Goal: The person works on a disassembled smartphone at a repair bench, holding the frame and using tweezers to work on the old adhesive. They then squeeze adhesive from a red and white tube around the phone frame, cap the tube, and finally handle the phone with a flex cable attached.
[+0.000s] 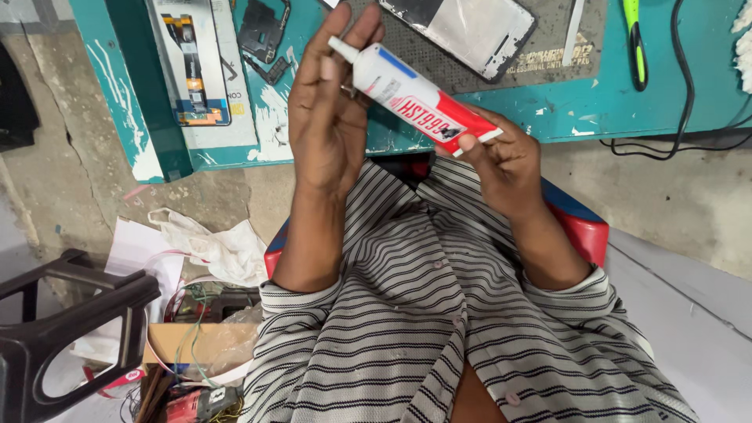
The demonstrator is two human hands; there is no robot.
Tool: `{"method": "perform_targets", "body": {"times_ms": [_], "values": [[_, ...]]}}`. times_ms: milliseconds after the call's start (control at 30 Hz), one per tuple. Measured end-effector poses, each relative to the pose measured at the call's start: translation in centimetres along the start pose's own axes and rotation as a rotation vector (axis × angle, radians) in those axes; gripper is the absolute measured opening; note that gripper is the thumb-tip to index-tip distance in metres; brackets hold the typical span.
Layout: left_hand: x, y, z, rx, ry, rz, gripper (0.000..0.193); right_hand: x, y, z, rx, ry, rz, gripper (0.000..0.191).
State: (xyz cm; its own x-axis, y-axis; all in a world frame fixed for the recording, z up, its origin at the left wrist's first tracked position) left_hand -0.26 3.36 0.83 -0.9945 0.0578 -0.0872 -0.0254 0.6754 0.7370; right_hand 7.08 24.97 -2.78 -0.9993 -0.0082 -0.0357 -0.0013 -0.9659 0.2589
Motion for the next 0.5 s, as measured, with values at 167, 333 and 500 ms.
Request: {"method": "perform_targets", "body": {"times_ms": [167,333,500], "values": [[0.4,-1.6,0.5,0.167,0.072,-0.084,0.03,0.2,-0.4,-0.3,0.041,0.045,0.008,0.042],[1.7,-3.6,-0.7,0.133,0.194,-0.265,0.026,-0.1,-1.3,-0.9,0.045,0.021,0.014,0.042],[5.1,-5.1,-5.0,1.007,0.706,-0.253,0.017,0.1,-3.6,-1.4,0.143,0.055,-0.125,0.04]]}}
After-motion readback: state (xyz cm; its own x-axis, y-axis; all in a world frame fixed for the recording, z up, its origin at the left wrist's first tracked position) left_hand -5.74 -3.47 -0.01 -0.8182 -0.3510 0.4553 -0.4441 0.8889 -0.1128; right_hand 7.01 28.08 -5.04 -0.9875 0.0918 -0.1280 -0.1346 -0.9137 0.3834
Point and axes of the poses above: each hand's wrist, its own x-axis towards the middle knuckle, its own y-axis out of the palm, z = x × y, the point moved 2 cm from there along x, towards the middle knuckle, and after that the axes turned 6 degrees about -z, right-handed, at the moved point
